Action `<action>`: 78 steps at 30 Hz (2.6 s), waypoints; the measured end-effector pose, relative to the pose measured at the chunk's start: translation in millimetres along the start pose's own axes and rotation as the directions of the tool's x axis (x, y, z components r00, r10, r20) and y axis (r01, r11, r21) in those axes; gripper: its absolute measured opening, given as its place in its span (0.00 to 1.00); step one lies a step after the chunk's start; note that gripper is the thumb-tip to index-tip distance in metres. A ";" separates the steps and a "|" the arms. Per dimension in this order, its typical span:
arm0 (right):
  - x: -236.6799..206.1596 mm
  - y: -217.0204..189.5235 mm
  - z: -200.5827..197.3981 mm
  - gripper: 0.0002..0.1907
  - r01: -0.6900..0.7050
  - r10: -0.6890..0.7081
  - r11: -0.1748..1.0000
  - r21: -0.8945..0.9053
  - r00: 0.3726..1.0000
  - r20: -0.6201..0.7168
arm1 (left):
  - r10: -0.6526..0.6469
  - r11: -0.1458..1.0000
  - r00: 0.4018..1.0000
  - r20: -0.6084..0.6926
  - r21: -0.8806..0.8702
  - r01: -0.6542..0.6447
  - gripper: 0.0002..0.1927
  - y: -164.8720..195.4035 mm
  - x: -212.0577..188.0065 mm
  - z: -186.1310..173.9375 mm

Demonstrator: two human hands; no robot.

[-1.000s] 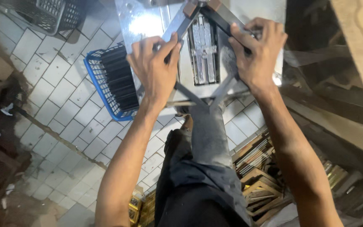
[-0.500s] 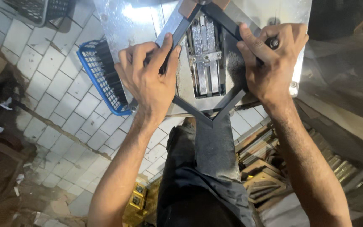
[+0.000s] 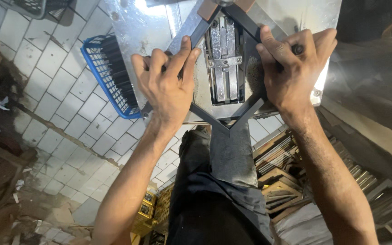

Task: The person places mitered frame corner joints of dark moulding into a frame joining press, operates the machine to fasten the corners, then sets completed frames on the workbench and picks up new moulding pieces to build more frames.

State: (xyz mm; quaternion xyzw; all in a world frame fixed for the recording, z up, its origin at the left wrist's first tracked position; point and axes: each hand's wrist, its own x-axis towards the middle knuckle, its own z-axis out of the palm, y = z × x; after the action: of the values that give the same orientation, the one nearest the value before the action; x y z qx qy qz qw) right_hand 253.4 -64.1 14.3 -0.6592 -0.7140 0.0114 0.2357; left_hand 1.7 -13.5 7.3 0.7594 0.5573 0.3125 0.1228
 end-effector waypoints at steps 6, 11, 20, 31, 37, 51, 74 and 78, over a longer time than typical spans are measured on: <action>6.3 0.4 2.7 0.11 -0.017 0.016 0.996 -0.085 1.000 -0.006 | 0.009 0.994 0.993 -0.118 0.109 0.004 0.13 6.6 5.0 6.3; 10.6 -7.8 -7.1 0.13 -0.023 0.023 0.999 -0.041 1.000 0.013 | -0.118 0.993 0.989 -0.091 0.017 0.120 0.21 12.5 15.0 0.6; 17.4 -0.6 -10.2 0.17 -0.060 0.060 0.998 0.008 0.997 0.055 | -0.203 0.979 0.973 -0.114 -0.001 0.204 0.31 13.3 14.2 5.9; -8.5 27.8 27.0 0.15 0.014 -0.015 1.000 0.026 0.999 0.032 | -0.244 0.968 0.922 -0.302 -0.025 0.248 0.40 23.1 -3.7 -8.9; -3.6 -0.4 8.1 0.22 0.031 -0.026 0.992 0.118 0.999 -0.045 | -0.746 0.557 0.666 -0.022 -0.570 0.604 0.41 93.7 -135.6 -5.8; 2.2 -16.6 -46.0 0.16 -0.019 0.037 0.936 0.351 0.998 -0.044 | -0.863 -0.264 0.381 0.332 -0.939 0.222 0.19 81.2 -234.0 -9.0; -5.0 9.0 -54.8 0.36 0.065 -0.114 0.952 0.298 0.982 0.150 | -0.023 0.966 0.993 0.114 -0.255 0.052 0.18 62.4 39.6 5.6; -13.7 14.0 -38.3 0.27 0.021 -0.044 0.975 0.221 0.994 0.103 | 0.116 0.993 0.985 0.128 -0.006 -0.116 0.23 58.7 -1.7 -14.4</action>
State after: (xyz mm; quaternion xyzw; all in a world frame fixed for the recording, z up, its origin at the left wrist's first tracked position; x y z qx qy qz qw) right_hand 280.2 -86.5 39.3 -0.6157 -0.7307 0.1220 0.2685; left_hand 37.8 -37.8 49.3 0.8092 0.5033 0.2693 0.1394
